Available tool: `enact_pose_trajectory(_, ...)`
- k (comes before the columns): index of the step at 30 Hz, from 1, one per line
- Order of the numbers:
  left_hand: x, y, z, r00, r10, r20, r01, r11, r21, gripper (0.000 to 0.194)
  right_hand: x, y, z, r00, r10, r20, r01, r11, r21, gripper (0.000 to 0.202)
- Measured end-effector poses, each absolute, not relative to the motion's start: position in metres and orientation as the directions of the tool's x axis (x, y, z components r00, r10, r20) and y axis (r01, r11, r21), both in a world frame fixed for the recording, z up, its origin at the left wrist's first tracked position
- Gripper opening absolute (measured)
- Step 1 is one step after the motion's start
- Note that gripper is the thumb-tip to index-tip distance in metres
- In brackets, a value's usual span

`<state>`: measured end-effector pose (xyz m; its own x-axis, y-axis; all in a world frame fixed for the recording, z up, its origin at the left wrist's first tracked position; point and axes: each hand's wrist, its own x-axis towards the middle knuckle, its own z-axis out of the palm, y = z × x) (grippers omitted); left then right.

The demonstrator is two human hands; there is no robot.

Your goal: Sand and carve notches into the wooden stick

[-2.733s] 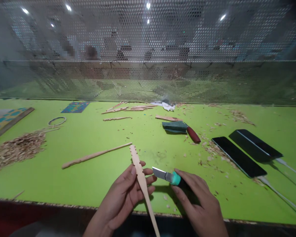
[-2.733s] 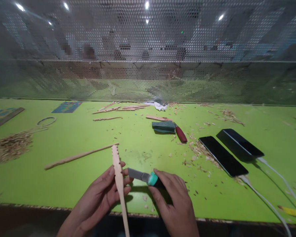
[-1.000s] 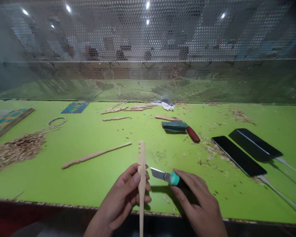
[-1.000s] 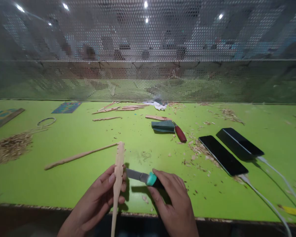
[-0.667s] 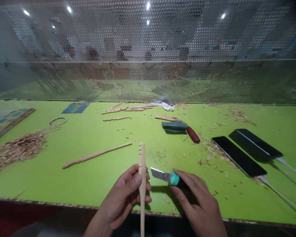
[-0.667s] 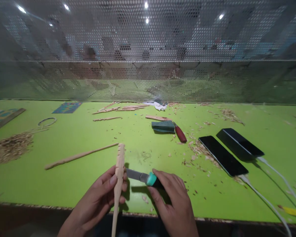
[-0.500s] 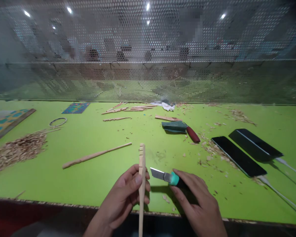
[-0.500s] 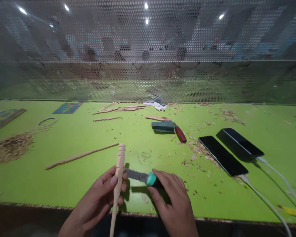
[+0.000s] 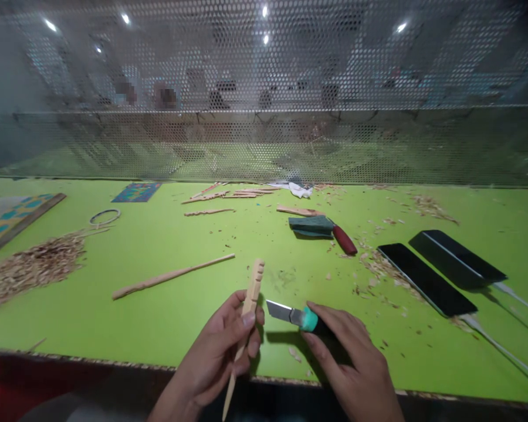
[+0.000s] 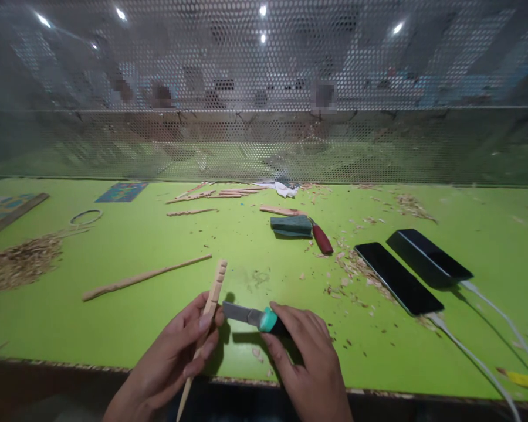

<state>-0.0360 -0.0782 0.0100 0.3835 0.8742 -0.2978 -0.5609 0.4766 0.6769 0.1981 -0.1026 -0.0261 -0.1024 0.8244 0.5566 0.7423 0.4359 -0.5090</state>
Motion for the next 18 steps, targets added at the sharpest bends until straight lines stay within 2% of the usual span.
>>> enact_pose_trajectory(9, -0.0379, -0.0771, 0.0123, 0.401, 0.857, -0.324, -0.506, 0.502, 0.701, 0.035, 0.1976, -0.1021, -0.0243, -0.112, 0.823, 0.556, 0.733, 0.446, -0.514, 0.028)
enact_pose_trajectory(16, -0.0373, -0.0779, 0.0081, 0.428, 0.852, -0.301, -0.526, 0.505, 0.684, 0.022, 0.1977, -0.1035, -0.0296, -0.093, 0.84, 0.535, 0.712, 0.432, -0.554, 0.031)
enact_pose_trajectory(18, -0.037, -0.0784, 0.0084, 0.399, 0.862, -0.312, -0.551, 0.497, 0.67, 0.029, 0.1977, -0.1037, -0.0309, -0.088, 0.836, 0.541, 0.709, 0.435, -0.556, 0.031)
